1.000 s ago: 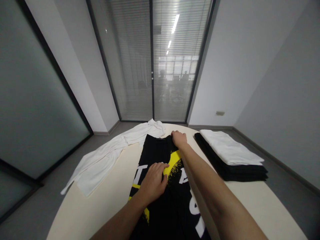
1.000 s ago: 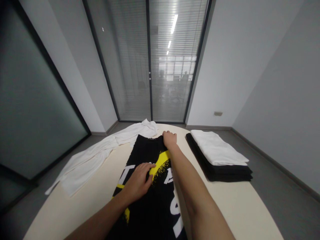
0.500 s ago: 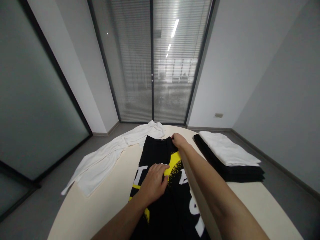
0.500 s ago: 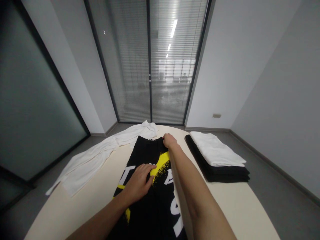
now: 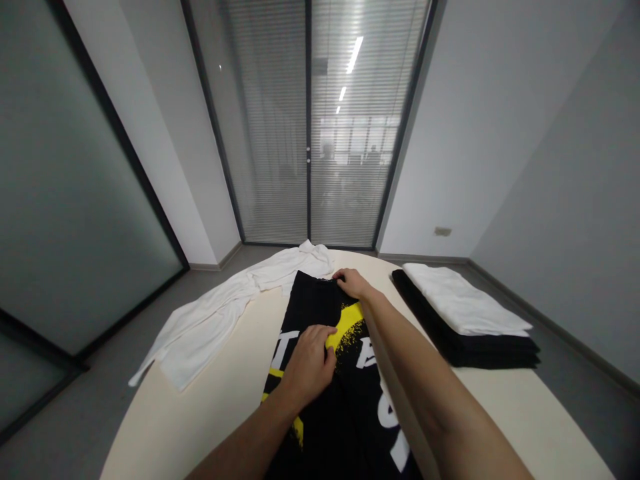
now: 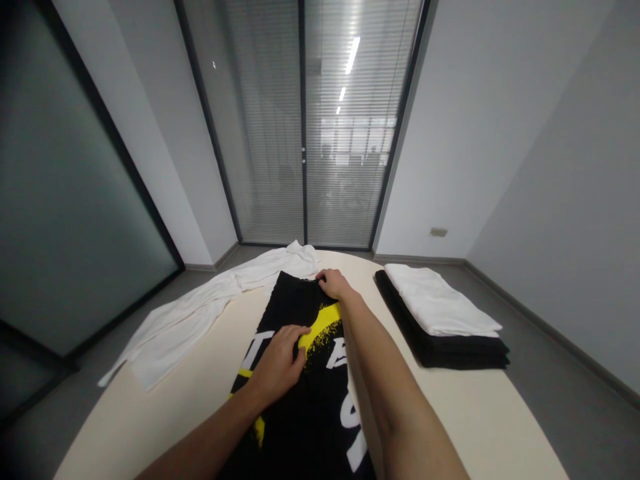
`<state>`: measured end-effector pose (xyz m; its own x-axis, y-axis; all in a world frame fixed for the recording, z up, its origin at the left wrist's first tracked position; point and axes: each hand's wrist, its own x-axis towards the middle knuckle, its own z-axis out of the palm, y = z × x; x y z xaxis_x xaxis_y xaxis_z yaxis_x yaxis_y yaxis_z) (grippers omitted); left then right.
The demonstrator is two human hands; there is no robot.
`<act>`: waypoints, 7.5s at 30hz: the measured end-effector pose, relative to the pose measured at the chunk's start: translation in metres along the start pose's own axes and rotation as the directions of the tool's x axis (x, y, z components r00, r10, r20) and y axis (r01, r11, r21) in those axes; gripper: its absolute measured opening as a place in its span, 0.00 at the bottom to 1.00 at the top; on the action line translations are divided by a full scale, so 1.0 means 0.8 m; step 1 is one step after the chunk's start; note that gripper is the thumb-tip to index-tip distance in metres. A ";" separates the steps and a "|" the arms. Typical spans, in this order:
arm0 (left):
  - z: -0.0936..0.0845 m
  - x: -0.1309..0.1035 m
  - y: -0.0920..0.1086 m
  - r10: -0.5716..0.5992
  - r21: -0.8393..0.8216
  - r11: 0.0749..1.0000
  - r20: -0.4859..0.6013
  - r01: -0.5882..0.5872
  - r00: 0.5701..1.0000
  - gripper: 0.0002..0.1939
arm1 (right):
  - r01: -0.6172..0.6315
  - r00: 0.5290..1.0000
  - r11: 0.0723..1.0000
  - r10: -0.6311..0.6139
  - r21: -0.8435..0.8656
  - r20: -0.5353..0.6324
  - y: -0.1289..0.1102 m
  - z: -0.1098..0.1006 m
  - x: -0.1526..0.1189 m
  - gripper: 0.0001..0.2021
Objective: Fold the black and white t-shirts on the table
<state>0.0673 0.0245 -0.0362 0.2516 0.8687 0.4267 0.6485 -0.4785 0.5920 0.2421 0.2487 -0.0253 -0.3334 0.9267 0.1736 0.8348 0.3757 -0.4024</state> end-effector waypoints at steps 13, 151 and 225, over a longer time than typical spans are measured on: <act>0.005 -0.002 -0.007 0.048 0.092 0.995 -0.013 -0.046 0.999 0.21 | -0.182 0.965 0.983 0.178 -0.005 -0.191 0.000 0.013 -0.011 0.20; -0.079 -0.059 0.060 0.312 0.043 0.909 0.593 -0.416 0.743 0.17 | 0.310 0.888 0.941 -0.338 0.138 0.313 -0.061 -0.067 -0.318 0.40; -0.107 -0.047 0.026 0.191 -0.040 0.977 0.607 -0.210 0.771 0.08 | 0.639 0.739 0.767 -0.634 0.060 0.229 -0.134 -0.063 -0.329 0.12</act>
<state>0.0098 -0.0288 0.0191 0.7540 0.6564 0.0265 0.5520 -0.6550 0.5160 0.2627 -0.0358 0.0173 -0.8757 0.4492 0.1770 0.4010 0.8809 -0.2513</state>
